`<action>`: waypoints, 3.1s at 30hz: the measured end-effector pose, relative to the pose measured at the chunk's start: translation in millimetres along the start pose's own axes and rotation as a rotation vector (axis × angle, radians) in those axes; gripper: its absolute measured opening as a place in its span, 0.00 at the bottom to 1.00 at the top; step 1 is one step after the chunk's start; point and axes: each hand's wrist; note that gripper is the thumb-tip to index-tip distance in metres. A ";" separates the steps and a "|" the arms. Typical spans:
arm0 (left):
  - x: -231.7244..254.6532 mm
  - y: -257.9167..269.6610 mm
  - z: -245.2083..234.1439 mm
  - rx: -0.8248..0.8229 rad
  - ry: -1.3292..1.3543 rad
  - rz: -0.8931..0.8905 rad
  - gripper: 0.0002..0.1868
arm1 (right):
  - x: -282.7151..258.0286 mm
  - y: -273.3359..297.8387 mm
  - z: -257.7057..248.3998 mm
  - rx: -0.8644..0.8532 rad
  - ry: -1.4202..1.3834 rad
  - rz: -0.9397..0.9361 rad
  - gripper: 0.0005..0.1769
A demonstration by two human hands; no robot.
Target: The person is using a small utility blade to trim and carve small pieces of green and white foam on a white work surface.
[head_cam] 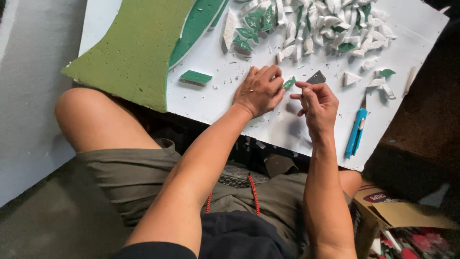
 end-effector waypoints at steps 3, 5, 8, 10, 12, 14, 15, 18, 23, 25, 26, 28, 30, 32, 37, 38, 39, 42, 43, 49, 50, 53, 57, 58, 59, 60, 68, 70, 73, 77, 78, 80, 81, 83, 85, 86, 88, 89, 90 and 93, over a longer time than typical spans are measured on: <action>0.1 -0.2 -0.3 -0.017 -0.012 0.007 0.11 | -4.8 -1.0 2.5 0.005 -0.104 0.098 0.05; 0.8 -2.2 -0.8 -0.023 -0.021 0.004 0.09 | -7.3 -1.9 2.5 0.008 -0.107 0.110 0.05; 4.9 -1.2 -6.5 -0.077 -0.052 -0.011 0.10 | -2.9 -2.1 0.1 0.002 -0.120 0.141 0.04; 6.1 -1.4 -9.5 -0.115 -0.078 -0.007 0.14 | 0.6 -3.2 -1.9 -0.003 -0.132 0.144 0.04; 5.9 -1.3 -11.2 -0.118 -0.080 0.023 0.06 | 1.9 -3.0 -3.1 -0.018 -0.140 0.152 0.04; 4.6 -0.6 -9.4 -0.110 -0.082 0.029 0.06 | 1.8 -1.3 -2.6 -0.022 -0.133 0.144 0.05; 4.2 -0.5 -8.3 -0.104 -0.082 0.032 0.06 | 1.5 -0.5 -2.7 -0.028 -0.125 0.139 0.05; 3.1 -1.0 -5.2 -0.107 -0.074 0.026 0.05 | 12.1 -2.8 -5.8 -0.037 -0.100 0.109 0.06; 2.4 -2.8 -2.3 -0.108 -0.144 0.071 0.06 | 7.1 0.9 -2.2 -0.027 -0.068 0.083 0.05; 3.7 -0.9 -1.8 -0.111 -0.154 0.078 0.06 | 9.1 3.2 -1.4 -0.026 -0.056 0.074 0.05; 3.8 -0.4 -0.5 -0.101 -0.177 0.091 0.07 | 9.2 3.4 -0.9 -0.023 -0.058 0.074 0.05; 3.5 -1.6 1.0 -0.085 -0.200 0.112 0.08 | 11.0 1.9 -0.4 -0.015 -0.061 0.064 0.05; 5.0 0.1 0.4 -0.066 -0.225 0.119 0.07 | 16.2 3.1 -1.0 -0.021 -0.034 0.072 0.05; 7.0 -3.5 -2.2 -0.078 -0.212 0.108 0.06 | 12.6 2.9 -1.4 -0.023 -0.037 0.070 0.05; 5.3 -1.0 0.9 -0.087 -0.200 0.091 0.06 | 9.7 5.5 0.3 -0.015 -0.058 0.080 0.05; 4.9 -0.6 3.0 -0.075 -0.183 0.057 0.05 | 8.4 6.1 0.8 -0.014 -0.060 0.078 0.05; 4.4 -0.3 5.1 -0.063 -0.166 0.023 0.05 | 7.0 6.7 1.3 -0.012 -0.062 0.075 0.05; 5.1 0.0 1.3 -0.067 -0.139 0.029 0.07 | 5.0 7.1 0.6 -0.019 -0.059 0.063 0.05; 7.3 -1.1 -2.2 -0.068 -0.140 0.030 0.07 | 2.9 8.0 0.8 -0.019 -0.060 0.064 0.05; 9.8 -4.2 -9.4 -0.065 -0.150 0.085 0.07 | 3.4 7.1 -0.2 -0.034 -0.065 0.073 0.05; 9.3 -4.2 -9.2 -0.081 -0.148 0.083 0.05 | 5.7 6.8 -0.6 -0.033 -0.069 0.085 0.05; 8.8 -5.8 -9.3 -0.116 -0.139 0.073 0.02 | 7.5 6.3 -1.4 -0.030 -0.068 0.097 0.06; 8.6 -4.7 -6.3 -0.101 -0.142 0.048 0.05 | 2.8 9.2 1.1 -0.025 -0.065 0.104 0.05; 7.6 -3.6 -4.6 -0.103 -0.141 0.049 0.05 | 3.7 9.1 1.0 -0.023 -0.065 0.105 0.05; 6.7 -2.6 -2.9 -0.095 -0.102 0.000 0.04 | 4.5 8.9 0.9 -0.021 -0.077 0.114 0.05; 5.7 -1.6 -1.3 -0.088 -0.064 -0.049 0.03 | 5.2 8.6 0.9 -0.020 -0.090 0.122 0.06; 8.0 -4.3 -5.7 -0.062 -0.105 0.017 0.06 | 0.6 7.8 1.1 -0.036 -0.046 0.091 0.06; 9.0 -4.3 -7.1 -0.080 -0.127 0.025 0.06 | 0.7 8.2 0.7 -0.039 -0.035 0.085 0.05; 7.9 -3.2 -5.6 -0.090 -0.146 0.040 0.04 | 3.4 8.8 0.2 -0.043 -0.025 0.083 0.06; 7.0 -5.6 -3.6 -0.102 -0.201 0.067 0.04 | 0.9 8.2 0.8 -0.040 -0.017 0.088 0.05; 7.7 -5.2 -3.7 -0.108 -0.222 0.073 0.04 | -0.6 9.1 0.8 -0.048 0.001 0.082 0.05; 8.0 -5.5 -2.2 -0.102 -0.208 0.060 0.04 | -6.5 9.4 1.5 -0.045 0.002 0.098 0.05; 8.1 -6.0 -1.4 -0.096 -0.193 0.046 0.05 | -9.6 9.3 1.8 -0.043 0.004 0.116 0.04; 5.2 -3.6 0.2 -0.094 -0.182 0.021 0.06 | -6.9 8.2 1.2 -0.051 0.005 0.111 0.04; 4.3 -2.1 0.8 -0.097 -0.166 0.000 0.07 | -7.1 8.3 0.6 -0.052 0.006 0.111 0.05; 4.6 -2.1 0.9 -0.077 -0.138 -0.011 0.06 | -8.6 8.3 0.4 -0.052 -0.007 0.113 0.04; 6.6 -3.3 -0.6 -0.062 -0.105 -0.019 0.06 | -9.9 8.1 -0.9 -0.046 -0.020 0.119 0.04; 8.1 -4.2 -2.6 -0.062 -0.084 -0.011 0.11 | -9.7 8.0 -1.4 -0.040 -0.042 0.126 0.04; 8.8 -4.4 -5.4 -0.062 -0.067 -0.007 0.19 | -9.4 7.4 -1.0 -0.039 -0.063 0.134 0.04; 3.8 -0.1 4.8 -0.081 -0.092 -0.010 0.18 | -14.9 7.8 1.7 -0.021 -0.064 0.149 0.04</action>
Point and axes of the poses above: each hand's wrist, its own y-axis away from the middle knuckle, its own z-axis out of the palm, x = y × z, and after that the axes turned 2 degrees about x, right-handed
